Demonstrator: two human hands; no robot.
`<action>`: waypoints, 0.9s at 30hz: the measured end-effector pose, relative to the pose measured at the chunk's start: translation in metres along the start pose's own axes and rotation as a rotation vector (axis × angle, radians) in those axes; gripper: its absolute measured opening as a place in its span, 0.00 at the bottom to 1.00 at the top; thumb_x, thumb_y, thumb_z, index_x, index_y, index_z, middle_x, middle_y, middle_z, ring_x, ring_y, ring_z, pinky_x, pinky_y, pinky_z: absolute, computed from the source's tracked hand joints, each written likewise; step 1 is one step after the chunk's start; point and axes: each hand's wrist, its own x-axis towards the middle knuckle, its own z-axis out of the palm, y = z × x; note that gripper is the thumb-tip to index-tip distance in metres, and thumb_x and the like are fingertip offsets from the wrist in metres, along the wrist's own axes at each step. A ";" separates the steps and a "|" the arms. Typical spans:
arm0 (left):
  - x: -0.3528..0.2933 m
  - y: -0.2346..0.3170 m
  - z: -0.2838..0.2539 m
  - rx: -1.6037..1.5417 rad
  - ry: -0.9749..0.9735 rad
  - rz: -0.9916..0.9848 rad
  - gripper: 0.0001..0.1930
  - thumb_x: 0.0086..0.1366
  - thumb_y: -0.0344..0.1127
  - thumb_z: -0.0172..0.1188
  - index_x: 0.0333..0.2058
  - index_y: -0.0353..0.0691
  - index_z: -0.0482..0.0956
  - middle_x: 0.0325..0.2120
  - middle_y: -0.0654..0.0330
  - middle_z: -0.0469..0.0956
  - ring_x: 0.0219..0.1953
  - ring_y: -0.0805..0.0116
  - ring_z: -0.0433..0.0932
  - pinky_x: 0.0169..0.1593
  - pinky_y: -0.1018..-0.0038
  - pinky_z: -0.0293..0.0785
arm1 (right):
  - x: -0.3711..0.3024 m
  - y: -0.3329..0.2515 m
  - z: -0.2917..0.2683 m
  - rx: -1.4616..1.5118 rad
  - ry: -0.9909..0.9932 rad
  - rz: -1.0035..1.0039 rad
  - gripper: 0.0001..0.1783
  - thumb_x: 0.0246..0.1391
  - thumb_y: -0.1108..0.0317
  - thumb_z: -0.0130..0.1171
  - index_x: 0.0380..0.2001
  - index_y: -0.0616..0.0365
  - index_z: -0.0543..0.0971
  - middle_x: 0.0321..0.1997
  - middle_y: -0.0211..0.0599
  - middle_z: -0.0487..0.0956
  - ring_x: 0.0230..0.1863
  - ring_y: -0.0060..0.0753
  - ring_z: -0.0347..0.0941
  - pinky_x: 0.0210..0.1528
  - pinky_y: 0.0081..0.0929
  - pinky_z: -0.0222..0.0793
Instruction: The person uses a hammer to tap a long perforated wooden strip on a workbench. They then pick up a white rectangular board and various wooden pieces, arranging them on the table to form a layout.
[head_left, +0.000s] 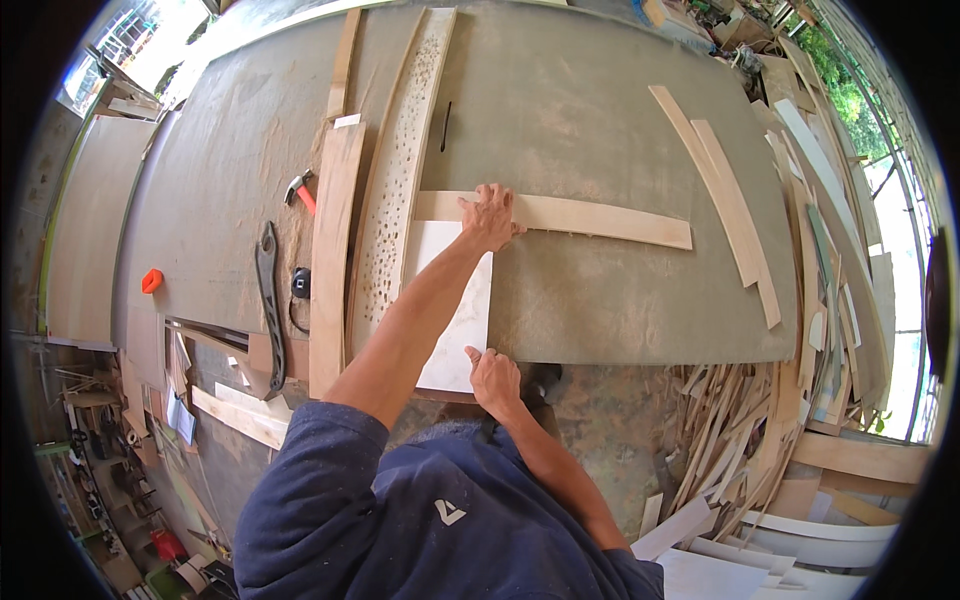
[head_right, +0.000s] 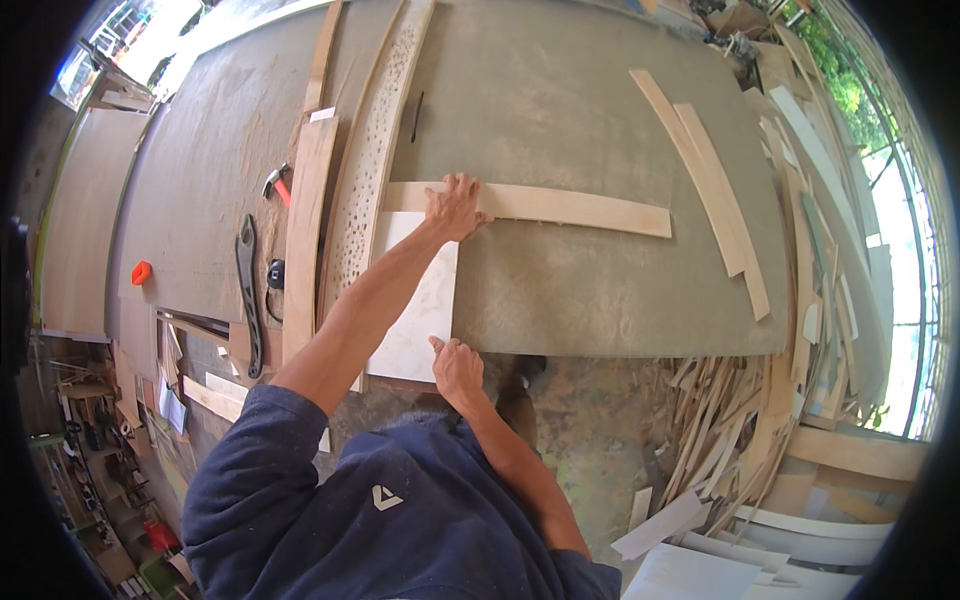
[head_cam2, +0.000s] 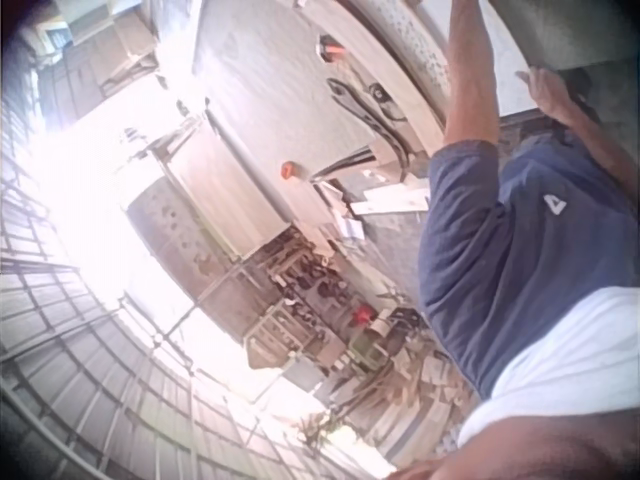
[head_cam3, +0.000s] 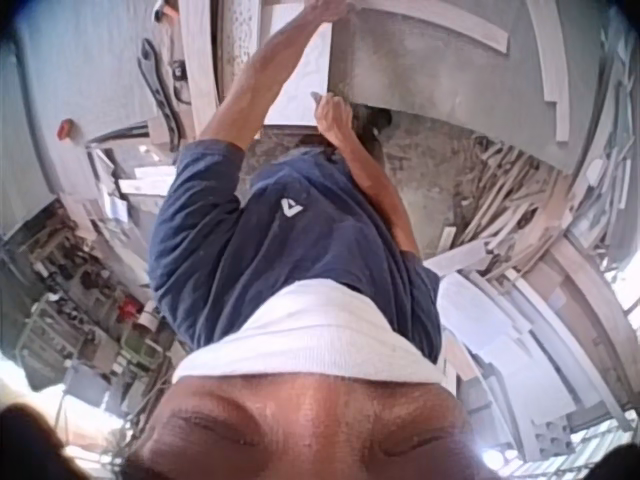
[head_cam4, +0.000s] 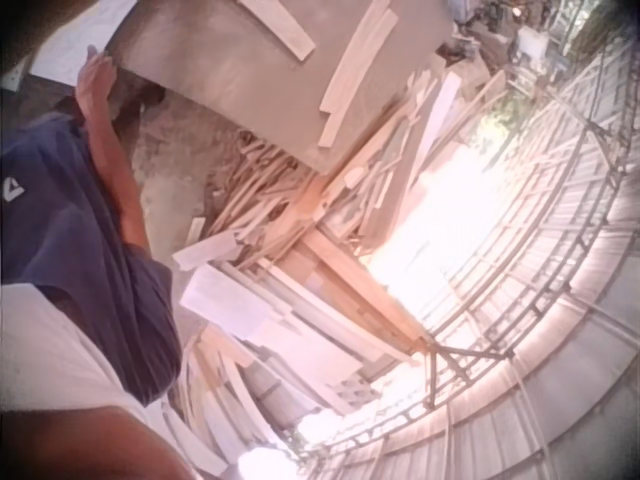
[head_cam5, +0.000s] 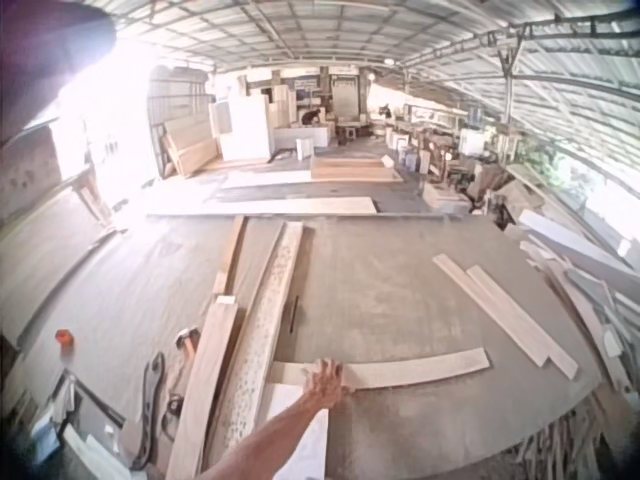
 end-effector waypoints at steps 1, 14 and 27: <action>0.001 0.002 -0.001 -0.019 -0.006 -0.020 0.44 0.68 0.66 0.56 0.70 0.39 0.59 0.66 0.48 0.61 0.71 0.48 0.58 0.63 0.26 0.62 | 0.005 0.001 0.000 -0.010 0.017 -0.030 0.34 0.73 0.46 0.45 0.22 0.63 0.77 0.24 0.61 0.81 0.29 0.65 0.81 0.32 0.54 0.77; -0.006 -0.005 0.024 -0.112 0.165 0.022 0.41 0.71 0.57 0.58 0.69 0.32 0.57 0.62 0.43 0.60 0.70 0.41 0.56 0.66 0.23 0.52 | 0.005 0.012 -0.017 -0.119 -0.020 -0.281 0.48 0.59 0.31 0.57 0.65 0.64 0.66 0.62 0.68 0.67 0.59 0.67 0.71 0.55 0.58 0.70; 0.004 -0.015 0.032 -0.209 0.325 0.199 0.40 0.67 0.53 0.63 0.62 0.22 0.63 0.54 0.44 0.64 0.62 0.43 0.62 0.74 0.44 0.50 | 0.018 -0.001 -0.011 -0.075 -0.117 -0.410 0.72 0.32 0.34 0.76 0.77 0.55 0.56 0.77 0.83 0.36 0.78 0.80 0.38 0.74 0.65 0.45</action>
